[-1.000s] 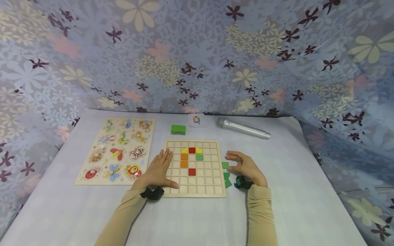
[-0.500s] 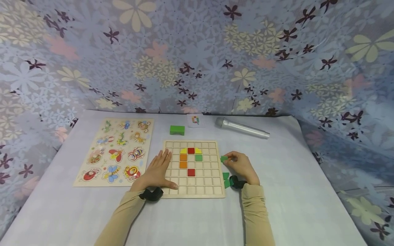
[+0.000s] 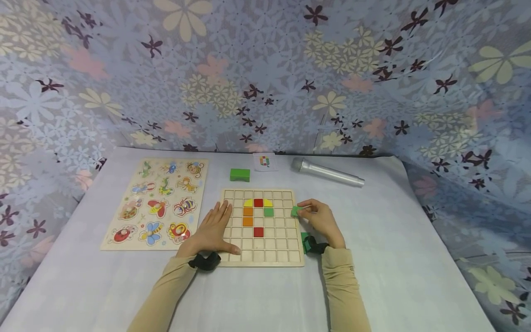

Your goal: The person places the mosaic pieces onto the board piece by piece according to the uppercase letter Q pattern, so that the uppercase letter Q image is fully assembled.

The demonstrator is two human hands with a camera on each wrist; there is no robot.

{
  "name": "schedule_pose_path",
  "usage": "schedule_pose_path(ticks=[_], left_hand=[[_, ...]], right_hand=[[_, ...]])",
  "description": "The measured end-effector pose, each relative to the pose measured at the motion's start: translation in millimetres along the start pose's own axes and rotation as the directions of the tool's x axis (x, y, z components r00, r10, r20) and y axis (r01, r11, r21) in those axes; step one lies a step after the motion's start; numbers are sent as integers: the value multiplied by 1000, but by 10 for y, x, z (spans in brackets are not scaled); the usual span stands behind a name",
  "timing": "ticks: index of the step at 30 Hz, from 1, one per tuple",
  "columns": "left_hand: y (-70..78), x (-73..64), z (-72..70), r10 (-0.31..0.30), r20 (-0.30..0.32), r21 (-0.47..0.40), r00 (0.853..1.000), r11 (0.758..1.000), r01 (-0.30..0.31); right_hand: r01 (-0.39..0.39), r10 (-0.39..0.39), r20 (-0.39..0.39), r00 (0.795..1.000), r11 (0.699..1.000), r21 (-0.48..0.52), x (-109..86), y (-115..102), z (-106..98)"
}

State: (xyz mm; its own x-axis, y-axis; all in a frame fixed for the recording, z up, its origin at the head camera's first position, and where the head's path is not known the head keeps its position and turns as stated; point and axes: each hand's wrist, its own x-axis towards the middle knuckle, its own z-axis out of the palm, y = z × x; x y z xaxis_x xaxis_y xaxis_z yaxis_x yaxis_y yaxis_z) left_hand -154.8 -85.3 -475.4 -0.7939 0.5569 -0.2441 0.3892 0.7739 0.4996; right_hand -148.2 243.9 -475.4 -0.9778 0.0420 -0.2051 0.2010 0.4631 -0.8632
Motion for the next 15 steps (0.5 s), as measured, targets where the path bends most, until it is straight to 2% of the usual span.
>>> schedule_pose_path(ticks=[4,7,10,15], left_hand=[[-2,3,9,7,-10,2,1000,1000,-7],[-2,8,13,10,-11,1,1000,1000,-10],[-3,13,10,10,-1,4,1000,1000,-10],[-13,10,-6,7,4,18,1000,1000,-7]], right_hand=[[49,-49,77,996,999,0,-18,-127,141],[90,-82,117,990,994,-66,-32,-206,279],[105,-90,110,990,985,-138,-43,-257,402],[97,-87,53,995,963,-253,-50,-318,565]])
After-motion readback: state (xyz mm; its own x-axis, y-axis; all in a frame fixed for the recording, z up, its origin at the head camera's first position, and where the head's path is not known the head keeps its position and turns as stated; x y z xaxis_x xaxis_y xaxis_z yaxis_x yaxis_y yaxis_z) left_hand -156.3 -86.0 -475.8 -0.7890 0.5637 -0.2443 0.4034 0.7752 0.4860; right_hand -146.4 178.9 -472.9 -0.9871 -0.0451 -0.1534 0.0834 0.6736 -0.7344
